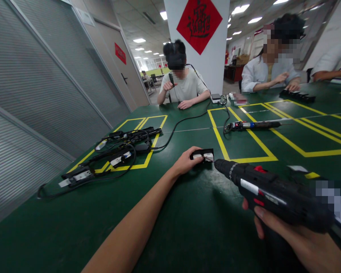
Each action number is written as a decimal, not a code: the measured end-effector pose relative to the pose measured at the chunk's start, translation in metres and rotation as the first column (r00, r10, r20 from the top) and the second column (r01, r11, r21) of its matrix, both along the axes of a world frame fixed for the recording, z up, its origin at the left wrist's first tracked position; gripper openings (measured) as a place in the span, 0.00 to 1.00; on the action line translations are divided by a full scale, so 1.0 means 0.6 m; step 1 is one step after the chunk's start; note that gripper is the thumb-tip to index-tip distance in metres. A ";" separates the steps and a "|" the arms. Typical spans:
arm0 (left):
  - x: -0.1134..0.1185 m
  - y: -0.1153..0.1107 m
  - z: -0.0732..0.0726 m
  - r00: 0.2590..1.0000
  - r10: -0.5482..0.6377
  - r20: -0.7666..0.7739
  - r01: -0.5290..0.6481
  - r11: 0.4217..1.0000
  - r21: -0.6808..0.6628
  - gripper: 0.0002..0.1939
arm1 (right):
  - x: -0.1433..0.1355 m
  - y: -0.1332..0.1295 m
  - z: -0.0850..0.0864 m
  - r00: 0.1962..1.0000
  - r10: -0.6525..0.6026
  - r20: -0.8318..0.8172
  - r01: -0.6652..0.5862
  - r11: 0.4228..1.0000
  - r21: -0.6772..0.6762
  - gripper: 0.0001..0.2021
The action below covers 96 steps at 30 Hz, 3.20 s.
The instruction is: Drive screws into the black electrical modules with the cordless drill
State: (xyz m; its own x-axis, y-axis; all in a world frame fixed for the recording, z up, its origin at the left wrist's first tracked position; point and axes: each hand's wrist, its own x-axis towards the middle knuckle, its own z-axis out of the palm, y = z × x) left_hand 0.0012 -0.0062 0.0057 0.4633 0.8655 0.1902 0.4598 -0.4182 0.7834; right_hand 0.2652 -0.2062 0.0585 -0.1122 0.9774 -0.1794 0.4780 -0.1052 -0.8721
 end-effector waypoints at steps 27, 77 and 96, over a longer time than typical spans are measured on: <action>0.001 -0.004 0.007 1.000 0.000 -0.030 -0.001 1.000 -0.010 0.24 | -0.010 -0.003 -0.002 0.997 -0.047 0.054 0.050 0.997 -0.051 0.22; -0.001 0.003 -0.004 1.000 -0.001 -0.005 0.001 1.000 -0.010 0.23 | -0.008 -0.007 -0.006 1.000 -0.030 0.000 0.030 0.999 0.039 0.19; 0.000 0.006 -0.008 1.000 -0.007 0.003 0.007 1.000 -0.009 0.24 | -0.016 -0.006 -0.003 0.996 -0.052 0.077 0.054 0.998 -0.017 0.23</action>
